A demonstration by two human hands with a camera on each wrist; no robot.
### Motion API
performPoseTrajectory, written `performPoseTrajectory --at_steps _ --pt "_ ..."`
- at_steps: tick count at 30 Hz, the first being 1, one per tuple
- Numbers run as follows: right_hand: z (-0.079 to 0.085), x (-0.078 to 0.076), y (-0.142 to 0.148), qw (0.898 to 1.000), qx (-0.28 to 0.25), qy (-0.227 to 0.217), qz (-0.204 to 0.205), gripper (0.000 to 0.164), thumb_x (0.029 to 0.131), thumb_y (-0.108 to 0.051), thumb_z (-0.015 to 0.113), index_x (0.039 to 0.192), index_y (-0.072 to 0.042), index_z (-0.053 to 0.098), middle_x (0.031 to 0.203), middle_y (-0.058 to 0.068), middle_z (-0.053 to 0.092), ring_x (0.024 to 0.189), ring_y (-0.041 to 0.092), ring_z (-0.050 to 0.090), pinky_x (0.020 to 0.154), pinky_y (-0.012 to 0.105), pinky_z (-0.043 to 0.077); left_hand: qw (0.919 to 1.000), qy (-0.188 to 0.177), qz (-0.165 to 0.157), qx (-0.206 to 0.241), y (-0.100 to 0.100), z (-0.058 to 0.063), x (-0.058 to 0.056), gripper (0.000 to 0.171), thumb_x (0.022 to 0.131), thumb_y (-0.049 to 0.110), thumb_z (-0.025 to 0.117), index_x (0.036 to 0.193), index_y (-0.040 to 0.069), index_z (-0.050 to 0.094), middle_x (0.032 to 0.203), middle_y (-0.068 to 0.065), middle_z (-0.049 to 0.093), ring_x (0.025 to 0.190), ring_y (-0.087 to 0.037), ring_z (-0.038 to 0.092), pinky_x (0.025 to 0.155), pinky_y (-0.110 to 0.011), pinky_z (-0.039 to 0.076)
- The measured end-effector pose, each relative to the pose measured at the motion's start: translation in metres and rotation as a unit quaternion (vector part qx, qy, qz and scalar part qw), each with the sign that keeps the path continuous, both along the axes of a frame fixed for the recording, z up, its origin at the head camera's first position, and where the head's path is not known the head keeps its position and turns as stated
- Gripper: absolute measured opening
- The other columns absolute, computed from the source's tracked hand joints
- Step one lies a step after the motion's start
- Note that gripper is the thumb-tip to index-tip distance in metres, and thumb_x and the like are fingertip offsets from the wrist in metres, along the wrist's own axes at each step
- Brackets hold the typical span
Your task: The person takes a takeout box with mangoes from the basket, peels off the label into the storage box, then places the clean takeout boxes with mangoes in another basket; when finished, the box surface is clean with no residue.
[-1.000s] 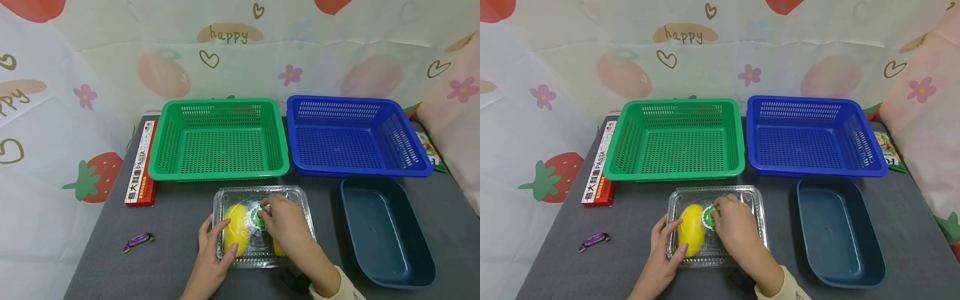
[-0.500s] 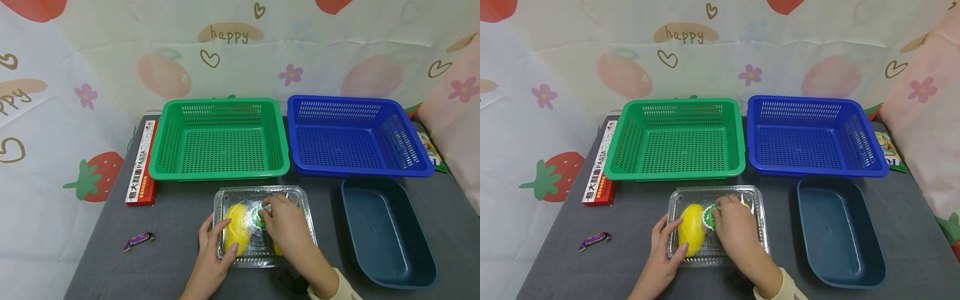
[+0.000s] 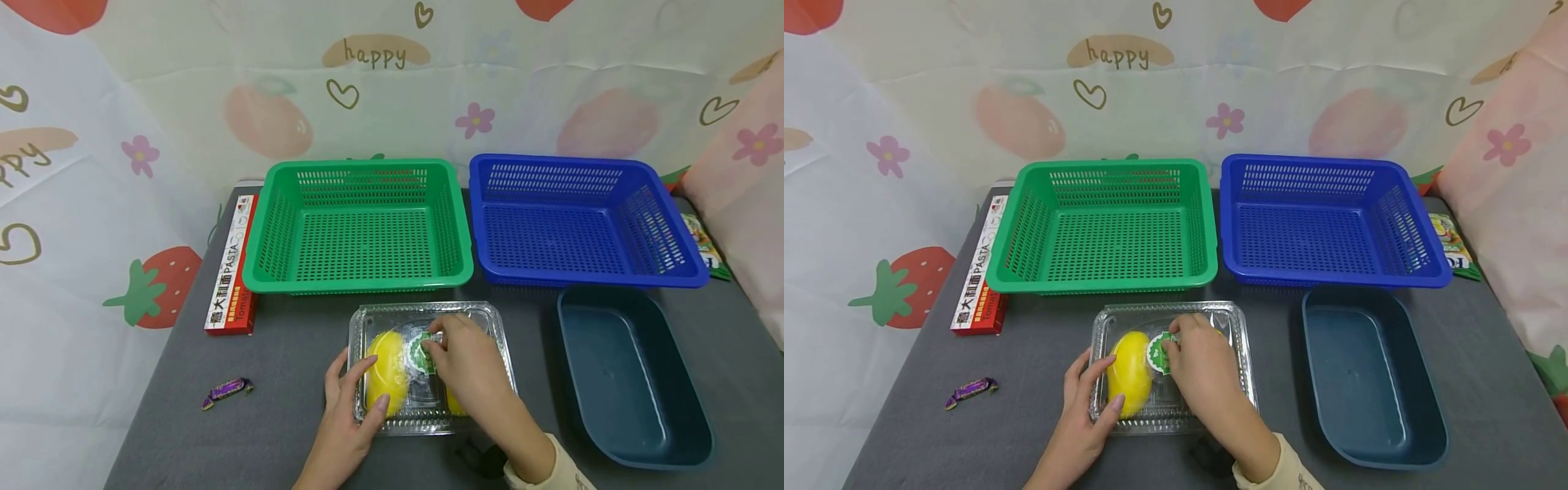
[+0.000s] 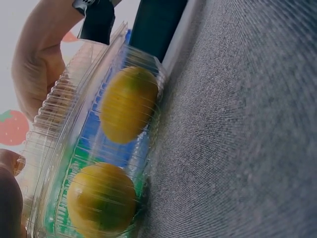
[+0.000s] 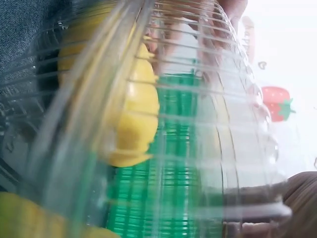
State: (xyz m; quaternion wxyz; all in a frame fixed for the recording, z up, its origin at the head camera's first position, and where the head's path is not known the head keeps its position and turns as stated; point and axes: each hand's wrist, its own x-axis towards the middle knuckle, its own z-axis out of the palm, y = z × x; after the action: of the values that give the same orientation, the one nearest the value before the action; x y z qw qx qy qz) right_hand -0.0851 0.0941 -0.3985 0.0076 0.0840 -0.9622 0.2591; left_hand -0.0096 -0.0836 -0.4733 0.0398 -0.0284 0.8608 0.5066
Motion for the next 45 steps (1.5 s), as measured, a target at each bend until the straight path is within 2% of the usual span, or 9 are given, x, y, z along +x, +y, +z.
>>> performPoseTrajectory --at_steps 8,17,29,45 --pt "0.0009 -0.0026 0.0015 1.0 -0.012 -0.021 -0.006 0.013 0.082 -0.017 0.076 0.089 -0.012 0.066 0.074 0.0 0.053 0.06 0.011 0.046 0.051 0.025 0.038 1.0 0.003 -0.003 0.001 -0.0006 0.0012 -0.0003 0.047 0.094 0.043 0.056 0.137 0.043 0.038 0.155 -0.008 0.009 0.13 -0.046 0.036 0.089 -0.066 0.039" --pt "-0.0003 -0.0053 0.0028 0.999 -0.028 -0.03 -0.013 0.023 0.081 -0.018 0.078 0.095 -0.009 0.063 0.086 0.004 0.057 0.071 0.016 0.055 0.058 0.029 0.045 1.0 -0.001 -0.002 0.0 -0.0004 0.0008 -0.0005 0.047 0.094 0.044 0.056 0.137 0.043 0.038 0.155 -0.007 0.008 0.13 -0.047 0.036 0.09 -0.066 0.039" --pt "-0.0006 -0.0072 0.0006 0.999 -0.004 -0.032 -0.007 0.013 0.085 -0.021 0.073 0.088 -0.012 0.065 0.081 0.001 0.058 0.071 0.015 0.054 0.06 0.03 0.044 0.9999 -0.007 -0.005 0.006 -0.0007 0.0015 -0.0004 0.046 0.094 0.044 0.056 0.137 0.042 0.039 0.156 -0.007 0.007 0.131 -0.046 0.035 0.09 -0.065 0.039" --pt "-0.0053 -0.0041 0.0037 0.999 -0.027 0.013 0.013 0.013 0.085 -0.014 0.073 0.085 -0.012 0.06 0.084 0.003 0.055 0.071 0.016 0.053 0.06 0.03 0.044 0.9999 -0.01 -0.001 0.008 -0.0004 0.0008 -0.0001 0.046 0.094 0.045 0.056 0.137 0.043 0.038 0.156 -0.006 0.007 0.131 -0.046 0.035 0.09 -0.065 0.039"
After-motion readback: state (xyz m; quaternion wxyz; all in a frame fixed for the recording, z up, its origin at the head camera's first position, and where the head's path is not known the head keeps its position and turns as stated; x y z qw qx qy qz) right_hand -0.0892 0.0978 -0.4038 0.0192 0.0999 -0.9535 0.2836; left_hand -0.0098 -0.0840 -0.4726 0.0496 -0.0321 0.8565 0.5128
